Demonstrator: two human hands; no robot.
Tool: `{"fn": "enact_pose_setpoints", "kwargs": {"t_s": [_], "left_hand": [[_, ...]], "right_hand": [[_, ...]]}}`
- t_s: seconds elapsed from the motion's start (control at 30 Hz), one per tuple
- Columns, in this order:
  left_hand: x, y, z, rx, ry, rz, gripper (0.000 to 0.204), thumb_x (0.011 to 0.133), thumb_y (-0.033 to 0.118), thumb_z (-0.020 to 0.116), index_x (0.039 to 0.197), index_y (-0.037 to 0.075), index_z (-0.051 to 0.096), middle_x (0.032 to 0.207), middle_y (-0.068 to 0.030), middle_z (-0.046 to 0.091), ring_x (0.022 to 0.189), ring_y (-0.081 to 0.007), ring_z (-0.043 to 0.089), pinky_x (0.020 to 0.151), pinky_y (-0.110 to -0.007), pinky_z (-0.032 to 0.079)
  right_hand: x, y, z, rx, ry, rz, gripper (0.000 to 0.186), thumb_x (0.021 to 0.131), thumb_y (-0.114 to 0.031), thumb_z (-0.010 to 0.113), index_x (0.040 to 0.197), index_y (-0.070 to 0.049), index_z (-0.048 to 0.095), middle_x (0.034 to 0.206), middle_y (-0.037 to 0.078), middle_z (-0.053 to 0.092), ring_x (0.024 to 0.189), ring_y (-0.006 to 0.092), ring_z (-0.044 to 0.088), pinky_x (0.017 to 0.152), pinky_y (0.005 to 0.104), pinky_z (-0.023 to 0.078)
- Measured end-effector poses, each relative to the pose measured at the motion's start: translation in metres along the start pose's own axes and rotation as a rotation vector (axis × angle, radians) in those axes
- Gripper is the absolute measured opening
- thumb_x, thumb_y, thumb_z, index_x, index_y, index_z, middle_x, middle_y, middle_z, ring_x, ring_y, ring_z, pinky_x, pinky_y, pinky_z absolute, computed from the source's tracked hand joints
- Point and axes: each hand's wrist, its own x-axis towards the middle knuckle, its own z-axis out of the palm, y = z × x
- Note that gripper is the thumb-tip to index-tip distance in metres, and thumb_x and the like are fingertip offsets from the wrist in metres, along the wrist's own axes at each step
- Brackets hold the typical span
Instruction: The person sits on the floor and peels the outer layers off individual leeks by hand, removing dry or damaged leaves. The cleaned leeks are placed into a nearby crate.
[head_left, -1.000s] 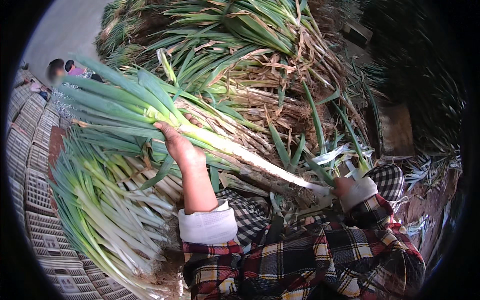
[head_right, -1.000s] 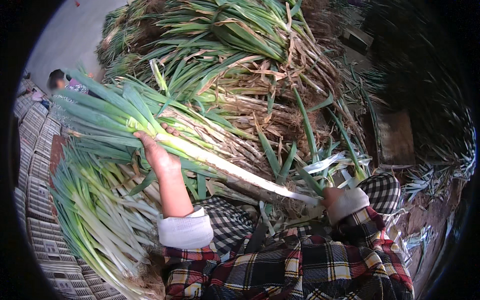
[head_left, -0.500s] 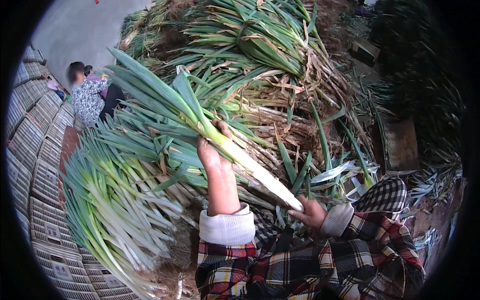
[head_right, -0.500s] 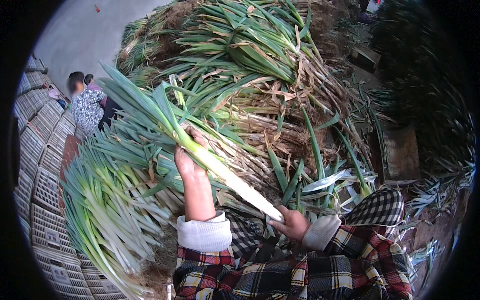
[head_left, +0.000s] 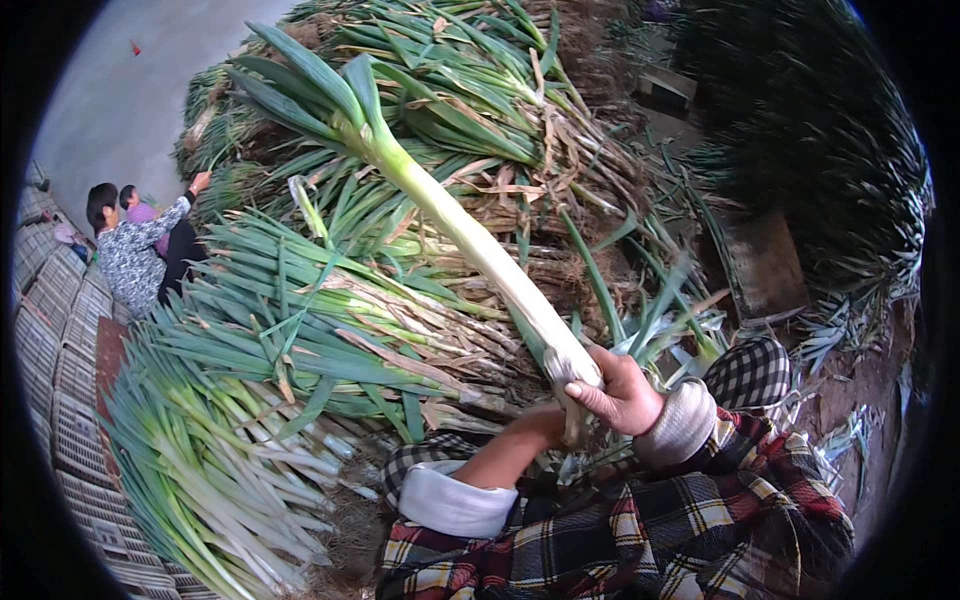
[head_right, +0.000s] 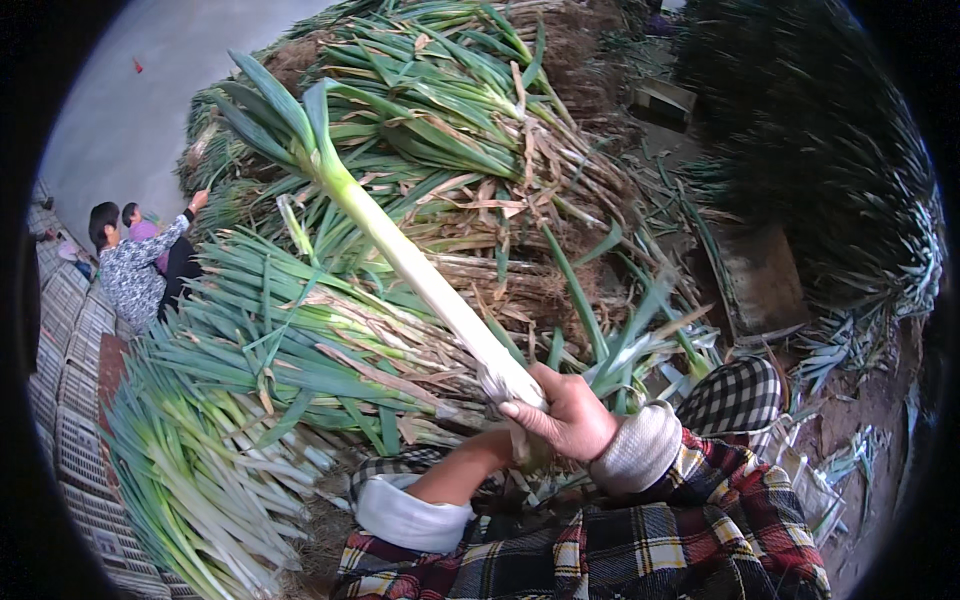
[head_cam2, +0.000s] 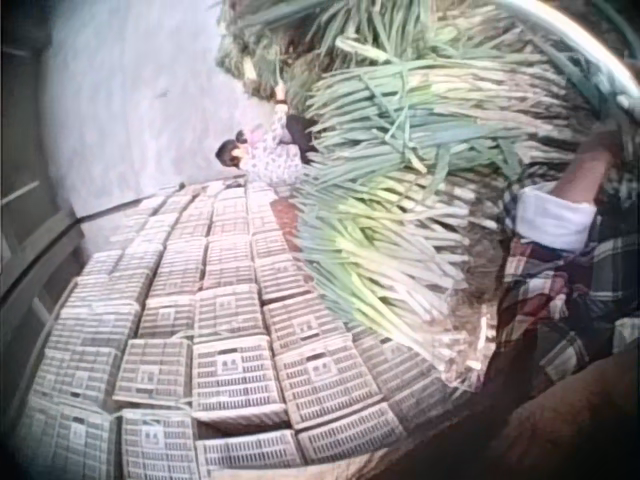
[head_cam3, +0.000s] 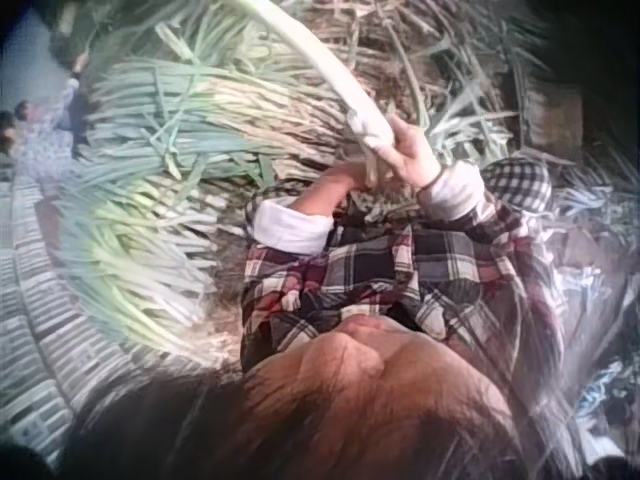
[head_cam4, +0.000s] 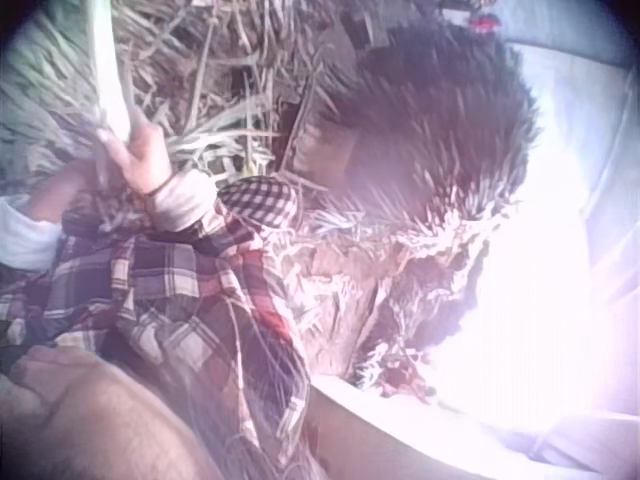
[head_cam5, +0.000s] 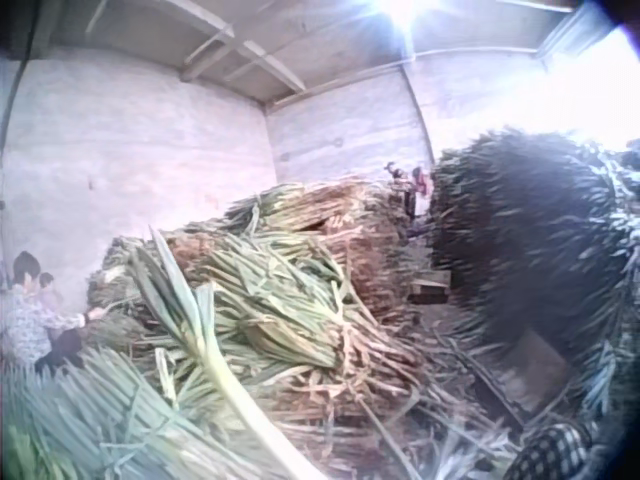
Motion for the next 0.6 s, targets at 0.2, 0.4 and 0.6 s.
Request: {"fn": "enact_pose_setpoints", "kwargs": {"t_s": [0.2,0.4,0.6], "left_hand": [[-0.020,0.041,-0.104,-0.788,0.781,-0.078,0.047,0.078,0.038,0.048,0.106,0.000,0.045,0.105,-0.0132,0.052,0.096,-0.0234,0.051,0.083,-0.035,0.040],[-0.029,0.040,-0.116,-1.623,0.949,0.451,0.024,0.084,0.020,0.049,0.101,0.003,0.045,0.080,-0.0051,0.042,0.074,-0.0161,0.042,0.074,-0.032,0.040],[-0.021,0.042,-0.103,-1.480,1.095,0.221,0.018,0.082,0.023,0.054,0.078,0.011,0.041,0.064,0.0024,0.035,0.059,-0.0095,0.037,0.055,-0.025,0.034]], "right_hand": [[-0.008,0.009,-0.010,-0.278,-0.067,0.160,0.039,0.077,-0.025,0.059,0.102,0.002,0.044,0.066,0.015,0.056,0.060,0.0312,0.057,0.054,0.0358,0.046],[0.001,0.026,0.012,-0.615,0.110,-0.284,0.051,0.069,-0.021,0.063,0.109,0.000,0.040,0.087,0.016,0.048,0.076,0.0329,0.050,0.068,0.0365,0.044],[-0.002,0.045,0.006,-0.236,-0.334,0.353,0.039,0.077,-0.028,0.059,0.101,-0.001,0.044,0.071,0.012,0.054,0.065,0.0230,0.054,0.061,0.0334,0.045]]}}
